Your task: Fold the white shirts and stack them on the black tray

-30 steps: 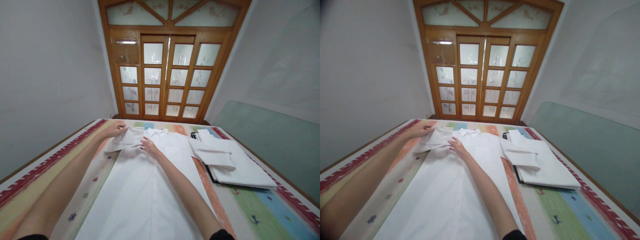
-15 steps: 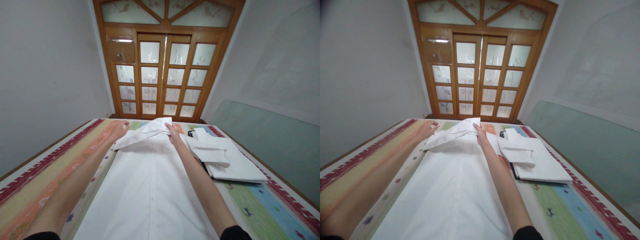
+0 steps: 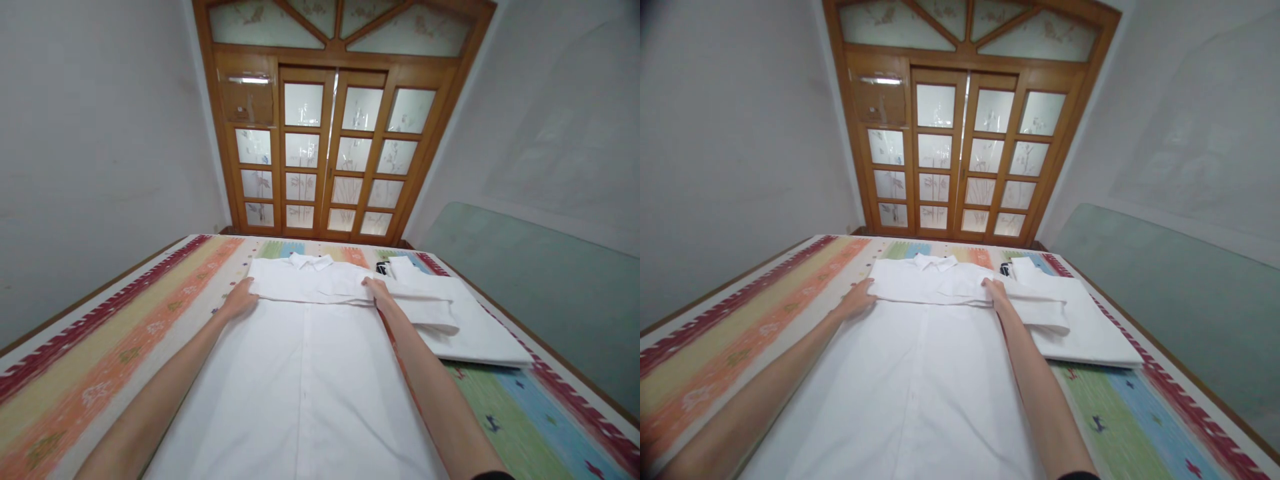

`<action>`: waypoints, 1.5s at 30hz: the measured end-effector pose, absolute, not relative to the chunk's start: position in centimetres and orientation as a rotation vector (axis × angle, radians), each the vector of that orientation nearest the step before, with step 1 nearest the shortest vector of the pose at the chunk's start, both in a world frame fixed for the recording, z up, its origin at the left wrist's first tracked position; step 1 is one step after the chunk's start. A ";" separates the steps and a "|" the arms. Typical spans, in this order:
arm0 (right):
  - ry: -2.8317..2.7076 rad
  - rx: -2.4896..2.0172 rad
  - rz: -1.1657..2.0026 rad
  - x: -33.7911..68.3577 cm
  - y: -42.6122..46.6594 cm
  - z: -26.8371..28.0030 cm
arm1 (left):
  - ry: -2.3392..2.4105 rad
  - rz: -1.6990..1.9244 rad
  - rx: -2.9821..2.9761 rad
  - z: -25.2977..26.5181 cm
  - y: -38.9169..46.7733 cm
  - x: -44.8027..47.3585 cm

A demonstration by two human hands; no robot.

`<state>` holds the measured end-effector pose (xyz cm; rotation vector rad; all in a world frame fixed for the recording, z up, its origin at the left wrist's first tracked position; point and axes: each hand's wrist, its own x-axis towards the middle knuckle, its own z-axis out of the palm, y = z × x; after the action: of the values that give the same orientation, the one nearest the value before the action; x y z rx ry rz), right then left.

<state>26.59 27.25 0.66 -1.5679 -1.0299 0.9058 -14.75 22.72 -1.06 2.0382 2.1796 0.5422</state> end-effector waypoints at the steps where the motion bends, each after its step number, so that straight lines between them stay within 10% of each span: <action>1: -1.052 -1.597 0.875 26.8 27.3 0.3 | 2.198 0.553 2.035 -1.3 22.5 -14.8; 45: -1.803 -2.223 -0.225 25.0 26.3 -1.8 | 2.215 0.568 1.986 -1.3 22.1 -17.5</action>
<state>25.02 26.33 -1.77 -2.2235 -1.8028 -0.2251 -17.51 22.05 -1.30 1.9856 2.2153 0.5676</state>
